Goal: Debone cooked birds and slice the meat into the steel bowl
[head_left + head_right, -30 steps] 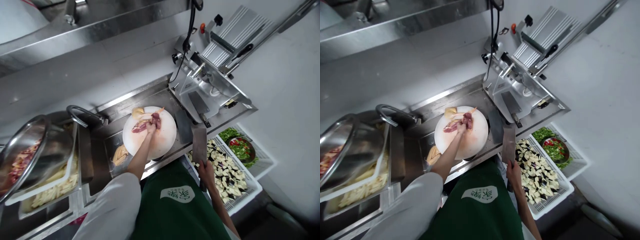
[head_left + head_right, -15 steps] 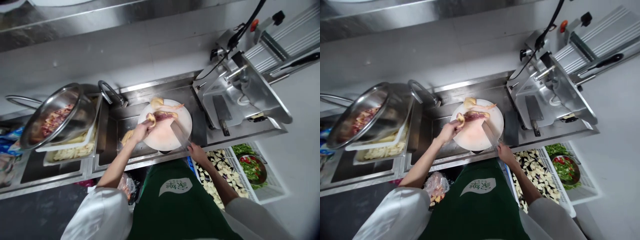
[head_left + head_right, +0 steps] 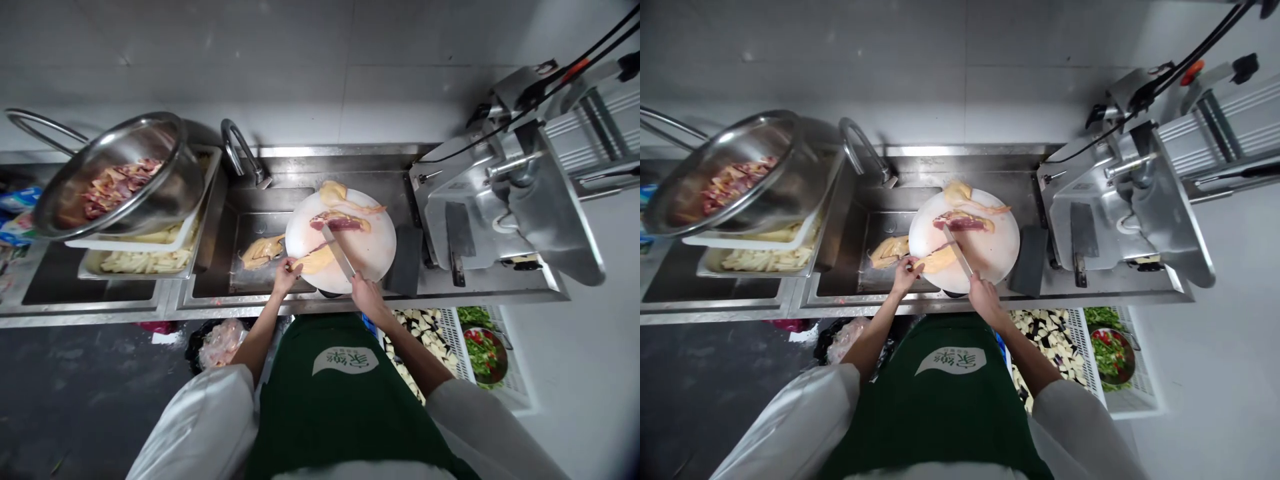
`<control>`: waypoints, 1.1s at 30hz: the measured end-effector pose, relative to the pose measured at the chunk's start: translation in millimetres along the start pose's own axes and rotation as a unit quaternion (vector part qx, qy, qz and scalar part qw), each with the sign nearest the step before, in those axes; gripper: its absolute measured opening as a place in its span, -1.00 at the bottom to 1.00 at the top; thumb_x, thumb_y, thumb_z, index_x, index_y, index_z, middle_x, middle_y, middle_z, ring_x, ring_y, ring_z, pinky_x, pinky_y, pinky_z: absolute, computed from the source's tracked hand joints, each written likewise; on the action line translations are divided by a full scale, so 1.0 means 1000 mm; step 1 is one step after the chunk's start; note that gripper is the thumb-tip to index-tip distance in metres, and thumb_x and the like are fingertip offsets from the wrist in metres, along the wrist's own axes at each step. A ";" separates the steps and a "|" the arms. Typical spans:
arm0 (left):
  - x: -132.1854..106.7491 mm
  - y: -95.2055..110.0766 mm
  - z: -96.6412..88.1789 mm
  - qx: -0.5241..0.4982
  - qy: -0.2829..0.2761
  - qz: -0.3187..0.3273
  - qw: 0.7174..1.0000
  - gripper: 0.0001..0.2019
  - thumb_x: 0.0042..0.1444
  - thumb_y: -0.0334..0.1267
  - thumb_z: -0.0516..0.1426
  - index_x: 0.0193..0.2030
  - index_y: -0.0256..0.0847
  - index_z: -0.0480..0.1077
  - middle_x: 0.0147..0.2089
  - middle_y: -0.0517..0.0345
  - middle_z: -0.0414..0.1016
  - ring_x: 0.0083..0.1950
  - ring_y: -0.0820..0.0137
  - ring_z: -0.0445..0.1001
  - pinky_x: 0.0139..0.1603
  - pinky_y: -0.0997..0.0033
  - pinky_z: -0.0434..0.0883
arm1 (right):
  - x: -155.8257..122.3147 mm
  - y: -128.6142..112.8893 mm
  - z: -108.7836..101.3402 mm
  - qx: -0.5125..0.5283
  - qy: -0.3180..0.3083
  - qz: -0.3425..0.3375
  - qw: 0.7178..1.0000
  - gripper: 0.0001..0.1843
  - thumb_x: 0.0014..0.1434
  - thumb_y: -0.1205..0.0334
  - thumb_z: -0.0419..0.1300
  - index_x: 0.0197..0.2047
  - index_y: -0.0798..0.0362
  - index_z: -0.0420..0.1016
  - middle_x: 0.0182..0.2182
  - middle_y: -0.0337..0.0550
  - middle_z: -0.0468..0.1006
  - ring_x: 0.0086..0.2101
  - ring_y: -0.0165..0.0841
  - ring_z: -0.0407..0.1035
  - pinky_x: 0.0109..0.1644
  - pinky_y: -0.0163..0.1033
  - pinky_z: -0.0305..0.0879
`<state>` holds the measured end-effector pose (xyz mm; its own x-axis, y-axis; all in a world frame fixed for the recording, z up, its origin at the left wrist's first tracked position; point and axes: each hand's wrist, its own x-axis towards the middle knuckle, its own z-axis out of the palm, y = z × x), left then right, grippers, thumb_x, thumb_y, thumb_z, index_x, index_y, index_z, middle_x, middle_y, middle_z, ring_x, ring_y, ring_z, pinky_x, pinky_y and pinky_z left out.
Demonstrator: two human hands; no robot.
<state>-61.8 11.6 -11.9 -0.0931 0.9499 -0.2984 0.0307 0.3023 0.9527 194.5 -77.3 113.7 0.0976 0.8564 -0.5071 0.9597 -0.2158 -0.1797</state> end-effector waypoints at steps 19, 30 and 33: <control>-0.016 -0.011 -0.013 -0.234 0.027 -0.125 0.964 -0.47 -0.44 -0.13 0.55 -0.34 -0.30 0.49 -0.39 0.17 0.57 -0.53 0.56 0.41 -0.53 0.54 0.35 | 0.031 -0.054 -0.006 -0.017 -0.017 -0.033 0.999 -0.62 0.45 0.30 -0.08 0.23 0.21 0.35 -0.10 0.17 0.65 -0.06 -0.16 0.57 0.01 -0.20 0.36; -0.020 -0.012 -0.017 -0.247 0.047 -0.137 0.958 -0.47 -0.46 -0.14 0.56 -0.31 -0.33 0.55 -0.35 0.10 0.60 -0.40 0.47 0.51 -0.45 0.49 0.47 | 0.044 -0.054 0.001 -0.020 -0.004 -0.009 1.000 -0.61 0.47 0.28 -0.11 0.23 0.20 0.33 -0.05 0.20 0.63 -0.04 -0.16 0.55 0.02 -0.19 0.34; -0.021 -0.011 -0.018 -0.249 0.045 -0.138 0.958 -0.45 -0.52 -0.12 0.57 -0.34 -0.32 0.57 -0.34 0.10 0.60 -0.39 0.46 0.51 -0.44 0.48 0.50 | 0.044 -0.057 -0.014 -0.023 -0.002 -0.013 1.000 -0.63 0.47 0.27 -0.11 0.20 0.19 0.35 -0.08 0.19 0.64 -0.05 -0.16 0.55 0.01 -0.20 0.33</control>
<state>-78.3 -13.0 -15.0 -0.1161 0.8215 -0.5582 -0.4835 0.4442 0.7543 148.0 -20.9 113.3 0.0712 0.8595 -0.5061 0.9729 -0.1718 -0.1549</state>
